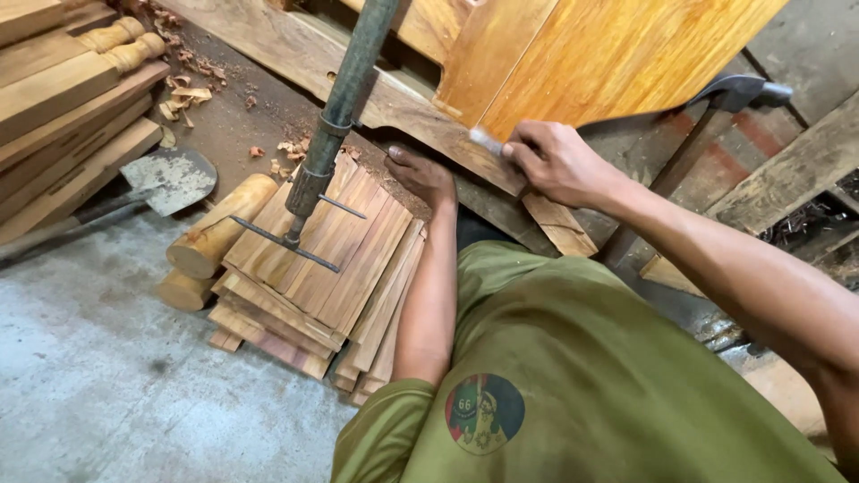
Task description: The person assembles a wooden chair frame by securing a wooden slat to the backrest using a hammer and nails. They position the slat, drive nails into the wood, and then remove a metal clamp from the assembly.
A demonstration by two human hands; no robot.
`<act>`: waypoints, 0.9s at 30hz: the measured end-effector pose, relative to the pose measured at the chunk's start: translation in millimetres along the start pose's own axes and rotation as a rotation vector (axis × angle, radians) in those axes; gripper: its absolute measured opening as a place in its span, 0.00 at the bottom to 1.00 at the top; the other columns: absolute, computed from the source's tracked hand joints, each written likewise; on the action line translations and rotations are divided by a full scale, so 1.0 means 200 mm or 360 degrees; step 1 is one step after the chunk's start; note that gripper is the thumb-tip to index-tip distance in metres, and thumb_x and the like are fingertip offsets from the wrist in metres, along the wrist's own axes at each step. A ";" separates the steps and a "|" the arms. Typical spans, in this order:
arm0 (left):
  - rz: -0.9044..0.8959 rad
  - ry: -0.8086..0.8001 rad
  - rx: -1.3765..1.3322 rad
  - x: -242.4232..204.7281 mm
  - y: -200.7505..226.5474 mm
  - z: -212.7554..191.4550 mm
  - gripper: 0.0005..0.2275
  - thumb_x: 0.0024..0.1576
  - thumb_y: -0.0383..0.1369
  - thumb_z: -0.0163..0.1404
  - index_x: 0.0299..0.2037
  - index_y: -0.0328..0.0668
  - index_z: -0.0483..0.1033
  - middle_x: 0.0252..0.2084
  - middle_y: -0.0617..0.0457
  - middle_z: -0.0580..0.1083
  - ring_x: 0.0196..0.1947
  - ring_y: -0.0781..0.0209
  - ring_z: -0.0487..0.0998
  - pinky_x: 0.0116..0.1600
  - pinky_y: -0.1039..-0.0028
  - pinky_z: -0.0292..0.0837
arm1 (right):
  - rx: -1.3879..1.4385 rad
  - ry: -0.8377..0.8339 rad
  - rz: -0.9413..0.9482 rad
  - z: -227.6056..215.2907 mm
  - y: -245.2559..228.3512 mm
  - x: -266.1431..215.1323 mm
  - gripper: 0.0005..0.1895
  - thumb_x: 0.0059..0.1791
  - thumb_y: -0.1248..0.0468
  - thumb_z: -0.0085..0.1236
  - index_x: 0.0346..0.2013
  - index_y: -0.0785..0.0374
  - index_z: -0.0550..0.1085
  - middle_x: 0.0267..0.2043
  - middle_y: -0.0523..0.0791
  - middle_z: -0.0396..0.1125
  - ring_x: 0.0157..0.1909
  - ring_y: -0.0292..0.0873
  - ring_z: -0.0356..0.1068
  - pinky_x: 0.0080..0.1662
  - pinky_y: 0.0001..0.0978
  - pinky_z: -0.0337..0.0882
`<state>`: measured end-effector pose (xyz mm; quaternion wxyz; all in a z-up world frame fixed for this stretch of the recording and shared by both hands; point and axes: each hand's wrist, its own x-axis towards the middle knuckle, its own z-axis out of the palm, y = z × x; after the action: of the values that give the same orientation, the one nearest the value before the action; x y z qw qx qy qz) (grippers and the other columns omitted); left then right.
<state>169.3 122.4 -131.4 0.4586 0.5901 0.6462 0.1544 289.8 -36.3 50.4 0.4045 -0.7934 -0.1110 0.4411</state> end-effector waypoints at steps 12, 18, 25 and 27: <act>0.0008 0.0008 -0.0018 0.02 -0.02 0.01 0.24 0.71 0.43 0.30 0.65 0.26 0.60 0.64 0.21 0.62 0.68 0.24 0.60 0.73 0.47 0.55 | -0.0265 -0.0008 0.0209 0.00 -0.04 -0.03 0.10 0.56 0.57 0.48 0.41 0.59 0.72 0.37 0.58 0.72 0.45 0.67 0.73 0.46 0.62 0.73; 0.0017 0.0008 -0.0001 0.03 -0.05 0.02 0.24 0.72 0.42 0.31 0.66 0.25 0.59 0.65 0.21 0.60 0.69 0.24 0.58 0.74 0.49 0.52 | -0.0517 -0.0059 0.0259 0.03 -0.09 -0.01 0.12 0.57 0.54 0.45 0.42 0.59 0.71 0.37 0.58 0.72 0.43 0.67 0.75 0.45 0.61 0.75; 0.0001 -0.0009 -0.0025 -0.01 -0.01 0.01 0.23 0.72 0.42 0.32 0.67 0.27 0.60 0.67 0.22 0.60 0.70 0.28 0.58 0.76 0.49 0.51 | -0.0063 0.0056 0.0182 -0.02 -0.08 -0.05 0.11 0.54 0.61 0.50 0.37 0.68 0.72 0.34 0.65 0.70 0.45 0.74 0.70 0.43 0.66 0.71; -0.0009 0.0009 -0.0046 -0.03 0.05 -0.01 0.24 0.71 0.42 0.32 0.67 0.26 0.59 0.67 0.22 0.59 0.70 0.27 0.57 0.75 0.49 0.50 | 0.0118 0.0150 -0.0196 -0.08 0.02 -0.08 0.08 0.57 0.64 0.51 0.39 0.68 0.72 0.34 0.65 0.67 0.43 0.72 0.71 0.44 0.58 0.71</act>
<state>173.2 121.1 -120.3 0.4659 0.5810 0.6469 0.1641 292.6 -56.7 61.3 0.4646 -0.7895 -0.1239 0.3813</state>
